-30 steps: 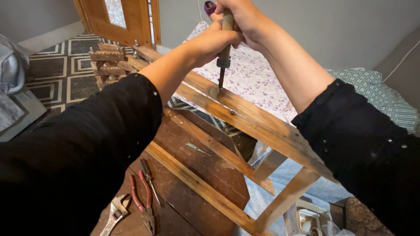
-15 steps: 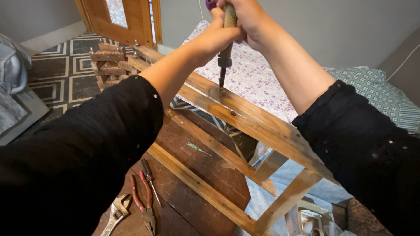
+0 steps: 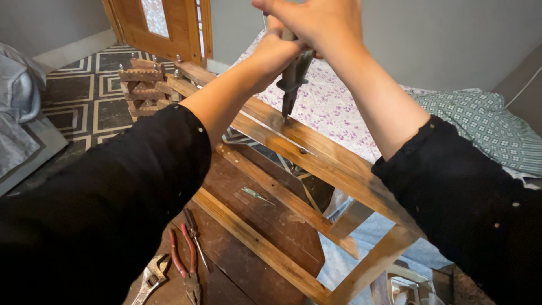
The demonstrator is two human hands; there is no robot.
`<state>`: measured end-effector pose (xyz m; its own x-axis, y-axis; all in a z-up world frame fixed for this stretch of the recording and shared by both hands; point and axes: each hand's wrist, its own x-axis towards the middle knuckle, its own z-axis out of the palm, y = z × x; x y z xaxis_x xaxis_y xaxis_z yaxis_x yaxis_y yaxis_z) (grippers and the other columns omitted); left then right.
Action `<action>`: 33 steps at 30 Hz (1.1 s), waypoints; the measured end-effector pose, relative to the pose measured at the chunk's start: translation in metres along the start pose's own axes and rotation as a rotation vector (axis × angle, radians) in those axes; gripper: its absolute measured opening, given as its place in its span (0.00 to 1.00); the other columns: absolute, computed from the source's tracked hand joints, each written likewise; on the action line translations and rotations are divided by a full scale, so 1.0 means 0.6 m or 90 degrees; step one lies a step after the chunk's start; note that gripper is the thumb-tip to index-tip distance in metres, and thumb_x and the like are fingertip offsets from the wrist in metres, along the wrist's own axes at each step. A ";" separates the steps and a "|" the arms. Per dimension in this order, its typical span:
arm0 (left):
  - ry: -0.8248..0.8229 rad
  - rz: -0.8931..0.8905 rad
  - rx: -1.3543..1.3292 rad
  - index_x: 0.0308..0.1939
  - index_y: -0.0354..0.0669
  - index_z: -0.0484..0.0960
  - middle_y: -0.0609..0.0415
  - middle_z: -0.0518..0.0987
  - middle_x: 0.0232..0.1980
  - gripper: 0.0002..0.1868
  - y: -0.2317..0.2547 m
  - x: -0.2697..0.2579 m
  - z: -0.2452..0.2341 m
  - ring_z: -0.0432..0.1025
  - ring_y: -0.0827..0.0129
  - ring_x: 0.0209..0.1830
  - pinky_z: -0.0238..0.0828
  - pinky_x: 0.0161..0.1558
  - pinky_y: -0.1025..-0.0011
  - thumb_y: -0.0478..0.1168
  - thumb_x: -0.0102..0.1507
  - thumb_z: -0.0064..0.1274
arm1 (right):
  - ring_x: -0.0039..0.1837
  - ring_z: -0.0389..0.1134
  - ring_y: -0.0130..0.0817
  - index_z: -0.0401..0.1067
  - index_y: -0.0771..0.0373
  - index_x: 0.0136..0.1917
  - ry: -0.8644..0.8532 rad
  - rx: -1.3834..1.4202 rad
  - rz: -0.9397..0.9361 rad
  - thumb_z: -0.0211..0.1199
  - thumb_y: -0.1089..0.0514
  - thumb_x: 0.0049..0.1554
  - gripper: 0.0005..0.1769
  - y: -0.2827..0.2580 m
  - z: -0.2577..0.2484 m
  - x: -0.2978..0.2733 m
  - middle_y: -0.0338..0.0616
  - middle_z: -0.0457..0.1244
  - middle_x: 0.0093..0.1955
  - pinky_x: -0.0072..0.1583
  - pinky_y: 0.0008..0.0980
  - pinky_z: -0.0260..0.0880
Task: The person uses pliers to remove a nail from a wooden frame and then attempts to insert a small metal piece into a hole in the wood. The task involves manipulating the frame and handling tools on a small table.
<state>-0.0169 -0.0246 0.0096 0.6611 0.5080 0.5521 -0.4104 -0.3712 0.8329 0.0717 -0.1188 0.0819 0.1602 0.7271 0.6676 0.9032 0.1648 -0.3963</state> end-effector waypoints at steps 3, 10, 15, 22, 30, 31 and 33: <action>-0.126 0.048 -0.133 0.60 0.47 0.63 0.50 0.79 0.52 0.32 0.008 -0.014 -0.012 0.77 0.65 0.54 0.77 0.60 0.64 0.53 0.62 0.63 | 0.41 0.75 0.34 0.80 0.59 0.47 -0.135 0.095 0.010 0.63 0.30 0.56 0.29 0.029 -0.013 0.016 0.48 0.71 0.40 0.42 0.31 0.77; -0.281 -0.128 -0.371 0.67 0.37 0.70 0.47 0.78 0.63 0.36 0.000 0.007 -0.039 0.73 0.58 0.68 0.66 0.77 0.54 0.52 0.63 0.67 | 0.67 0.70 0.38 0.74 0.65 0.66 -0.412 0.729 -0.118 0.57 0.42 0.66 0.27 0.119 -0.031 0.046 0.58 0.64 0.68 0.65 0.34 0.75; -0.432 -0.190 -0.410 0.70 0.37 0.69 0.47 0.76 0.68 0.41 -0.024 0.045 -0.052 0.70 0.55 0.72 0.61 0.81 0.50 0.53 0.61 0.69 | 0.71 0.66 0.36 0.72 0.64 0.65 -0.492 0.761 -0.231 0.55 0.38 0.64 0.30 0.118 -0.035 0.050 0.57 0.63 0.72 0.75 0.31 0.67; -0.422 -0.198 -0.387 0.72 0.35 0.67 0.40 0.75 0.68 0.49 -0.041 0.054 -0.053 0.70 0.53 0.72 0.62 0.77 0.51 0.62 0.58 0.68 | 0.55 0.68 0.33 0.73 0.68 0.61 -0.464 0.807 -0.133 0.49 0.36 0.67 0.31 0.155 0.018 0.071 0.46 0.64 0.51 0.59 0.32 0.74; -0.067 -0.084 0.043 0.74 0.37 0.38 0.42 0.75 0.60 0.66 -0.020 0.022 -0.014 0.75 0.57 0.63 0.77 0.63 0.56 0.52 0.51 0.76 | 0.37 0.74 0.28 0.76 0.62 0.37 0.054 0.380 0.105 0.56 0.48 0.57 0.17 0.167 0.095 0.125 0.38 0.71 0.33 0.40 0.32 0.78; -0.074 -0.046 0.081 0.73 0.37 0.37 0.44 0.76 0.60 0.66 -0.015 0.017 -0.010 0.75 0.60 0.63 0.76 0.62 0.59 0.50 0.51 0.77 | 0.36 0.74 0.26 0.77 0.60 0.35 0.076 0.356 0.125 0.58 0.49 0.56 0.16 0.158 0.096 0.119 0.36 0.72 0.33 0.38 0.31 0.78; -0.066 -0.015 0.136 0.72 0.38 0.38 0.44 0.78 0.58 0.65 -0.006 0.006 -0.009 0.76 0.63 0.59 0.77 0.59 0.62 0.45 0.51 0.77 | 0.35 0.72 0.25 0.77 0.57 0.33 0.069 0.259 0.176 0.58 0.48 0.54 0.15 0.135 0.093 0.104 0.34 0.70 0.31 0.35 0.32 0.74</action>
<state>-0.0165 -0.0173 0.0088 0.7343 0.4400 0.5169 -0.2588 -0.5225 0.8124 0.1325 -0.0228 0.0565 0.4315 0.7107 0.5556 0.5961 0.2377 -0.7669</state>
